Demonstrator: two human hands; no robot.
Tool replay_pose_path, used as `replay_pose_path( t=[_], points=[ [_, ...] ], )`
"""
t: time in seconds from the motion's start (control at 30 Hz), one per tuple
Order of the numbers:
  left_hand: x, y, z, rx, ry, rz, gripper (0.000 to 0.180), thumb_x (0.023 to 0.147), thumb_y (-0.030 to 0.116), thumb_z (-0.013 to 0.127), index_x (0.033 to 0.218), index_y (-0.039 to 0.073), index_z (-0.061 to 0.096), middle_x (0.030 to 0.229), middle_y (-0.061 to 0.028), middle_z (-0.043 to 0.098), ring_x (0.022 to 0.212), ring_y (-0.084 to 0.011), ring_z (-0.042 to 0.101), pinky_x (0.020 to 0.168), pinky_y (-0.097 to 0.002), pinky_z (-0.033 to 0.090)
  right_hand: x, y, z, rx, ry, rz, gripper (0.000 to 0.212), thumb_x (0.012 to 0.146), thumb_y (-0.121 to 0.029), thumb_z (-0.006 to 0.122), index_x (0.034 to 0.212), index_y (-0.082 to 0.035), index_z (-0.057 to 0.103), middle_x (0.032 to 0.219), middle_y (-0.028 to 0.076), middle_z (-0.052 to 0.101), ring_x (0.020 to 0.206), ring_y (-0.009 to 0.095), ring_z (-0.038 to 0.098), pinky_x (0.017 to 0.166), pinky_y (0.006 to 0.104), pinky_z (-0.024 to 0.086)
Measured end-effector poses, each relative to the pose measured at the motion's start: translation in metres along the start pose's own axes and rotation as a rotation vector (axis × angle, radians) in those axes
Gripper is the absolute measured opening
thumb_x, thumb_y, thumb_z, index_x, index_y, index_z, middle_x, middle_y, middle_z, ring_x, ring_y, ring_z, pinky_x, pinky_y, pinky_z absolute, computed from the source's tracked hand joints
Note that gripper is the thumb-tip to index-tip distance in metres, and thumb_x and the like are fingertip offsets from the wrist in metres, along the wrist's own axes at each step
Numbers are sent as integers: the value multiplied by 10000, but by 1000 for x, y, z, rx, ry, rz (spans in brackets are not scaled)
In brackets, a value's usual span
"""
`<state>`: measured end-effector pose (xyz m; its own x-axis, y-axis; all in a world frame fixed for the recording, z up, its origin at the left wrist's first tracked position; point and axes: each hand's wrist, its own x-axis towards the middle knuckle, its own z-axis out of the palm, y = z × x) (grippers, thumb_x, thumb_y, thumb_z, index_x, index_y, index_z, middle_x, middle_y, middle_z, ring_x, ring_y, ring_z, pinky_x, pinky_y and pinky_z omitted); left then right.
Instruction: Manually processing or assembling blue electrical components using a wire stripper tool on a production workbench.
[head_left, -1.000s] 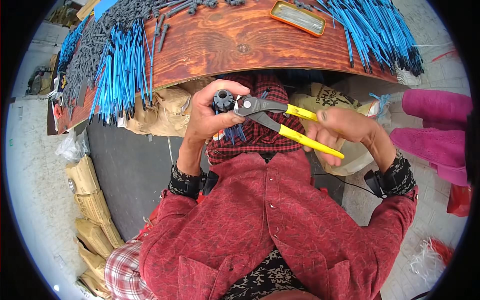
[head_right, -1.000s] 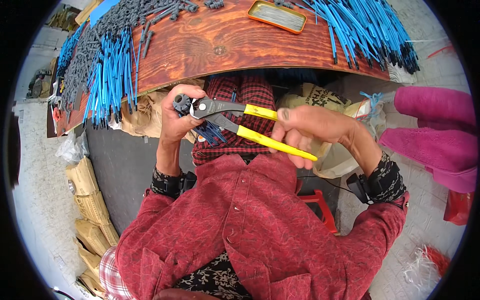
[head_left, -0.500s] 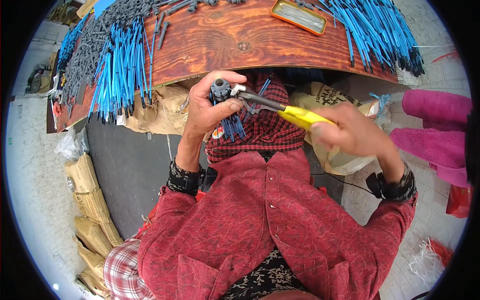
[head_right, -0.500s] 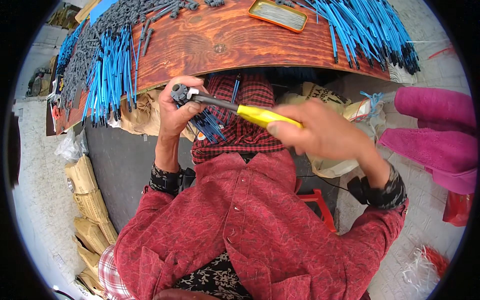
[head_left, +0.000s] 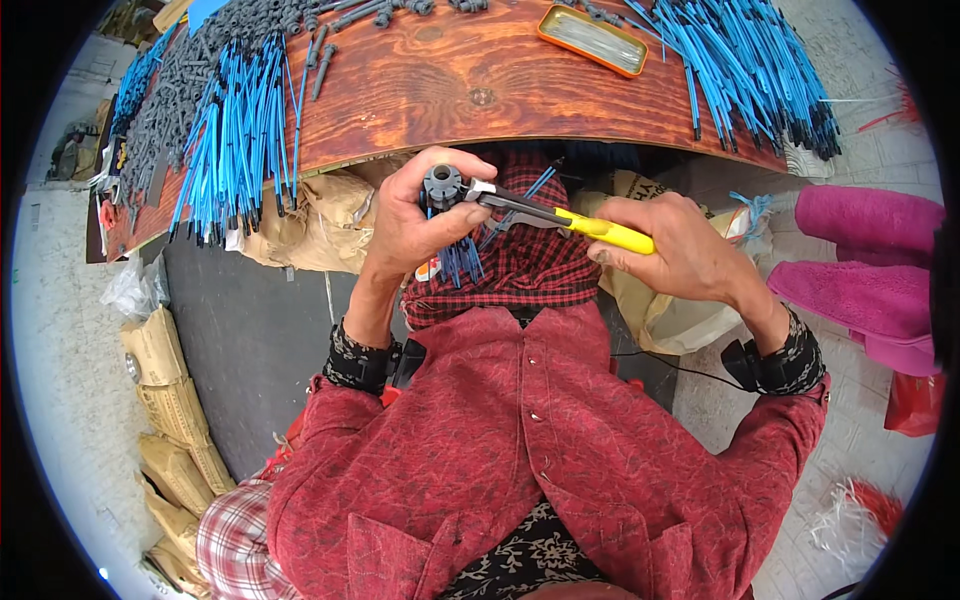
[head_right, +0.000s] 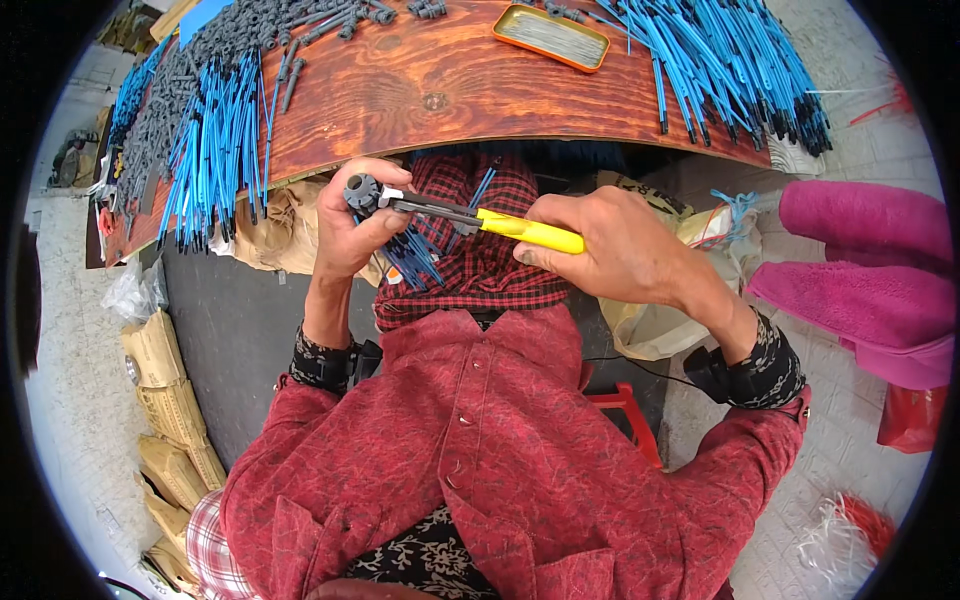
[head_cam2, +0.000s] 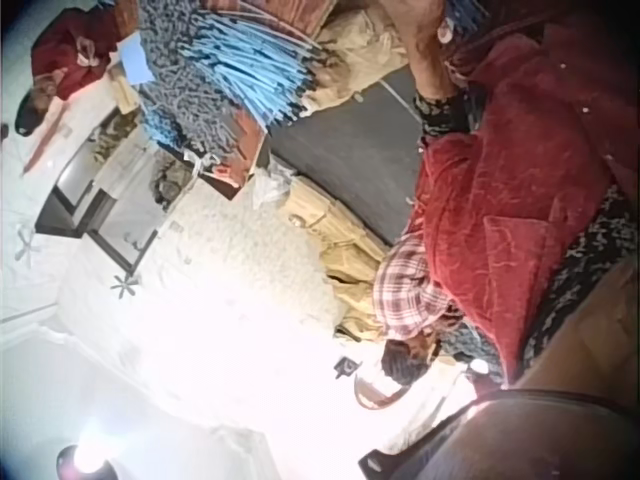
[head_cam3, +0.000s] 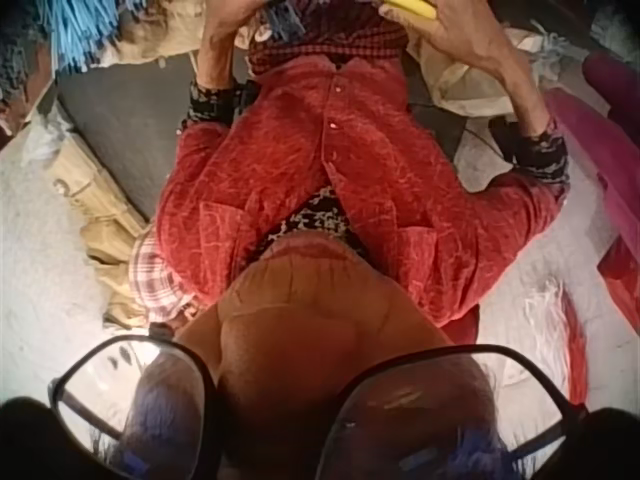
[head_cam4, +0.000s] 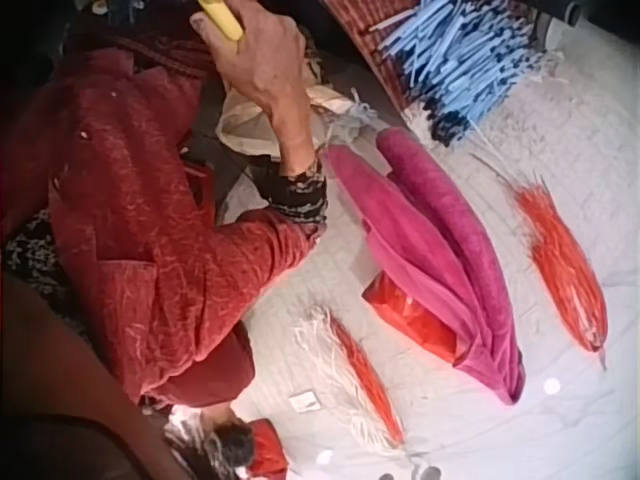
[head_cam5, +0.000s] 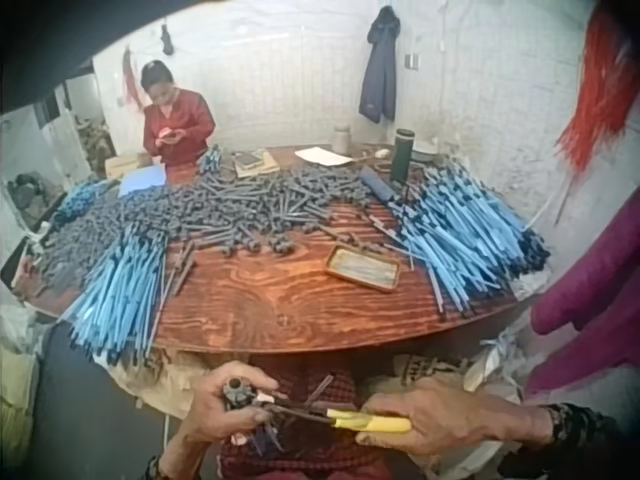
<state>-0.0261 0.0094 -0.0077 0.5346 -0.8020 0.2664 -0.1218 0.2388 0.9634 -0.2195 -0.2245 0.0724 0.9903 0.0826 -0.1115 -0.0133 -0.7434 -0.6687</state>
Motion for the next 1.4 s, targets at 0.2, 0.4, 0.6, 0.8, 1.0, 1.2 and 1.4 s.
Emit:
replay_pose_path(
  t=[0.2,0.4,0.6,0.8,1.0,1.2,1.4],
  points=[
    [3,2,4,23,-6,-6,341,822,79,797,1147,45,700,991,-16,694,837,-74,647,750,-238,519,-8,-7,9,-61,52,77,283,934,-359,709,997,-84,693,733,155,668,660,377,656,593,461,474],
    [4,7,0,-82,-44,-101,445,838,125,797,1252,26,667,958,-28,689,851,-88,639,763,-253,518,-5,-12,-6,100,-18,134,253,954,-314,684,1006,-66,687,723,146,672,647,341,669,595,442,488],
    [14,-4,-18,-495,-229,8,624,821,102,781,1366,-60,524,789,-28,576,710,-118,561,683,-298,475,-2,-3,-10,263,-116,115,216,968,-204,652,1047,-3,666,749,123,695,642,224,696,605,371,517],
    [25,-3,-30,-559,-213,23,752,741,219,784,1380,-56,496,798,-76,571,645,-145,530,606,-306,447,5,-7,-8,316,-83,-2,207,962,-121,617,1133,-8,645,884,119,733,724,221,713,665,364,544],
    [31,-3,-26,-524,-172,-14,822,702,293,802,1386,-40,491,989,-129,566,665,-142,549,566,-271,435,14,-11,-5,336,-90,19,267,934,-75,587,1194,-39,640,934,117,742,805,273,720,728,391,552],
    [30,-7,-22,-478,-181,-60,850,690,359,816,1369,-37,493,1039,-138,575,724,-170,599,631,-295,510,15,-2,-3,193,-40,-83,448,879,10,546,1324,-23,597,972,143,715,809,242,703,751,367,558],
    [21,-16,-17,-444,-154,-112,890,679,450,810,1352,-38,494,1011,-149,635,795,-200,668,716,-322,552,17,-4,-15,397,-209,26,477,921,-21,540,1398,-24,541,1044,130,714,859,196,708,788,343,577]
  ],
)
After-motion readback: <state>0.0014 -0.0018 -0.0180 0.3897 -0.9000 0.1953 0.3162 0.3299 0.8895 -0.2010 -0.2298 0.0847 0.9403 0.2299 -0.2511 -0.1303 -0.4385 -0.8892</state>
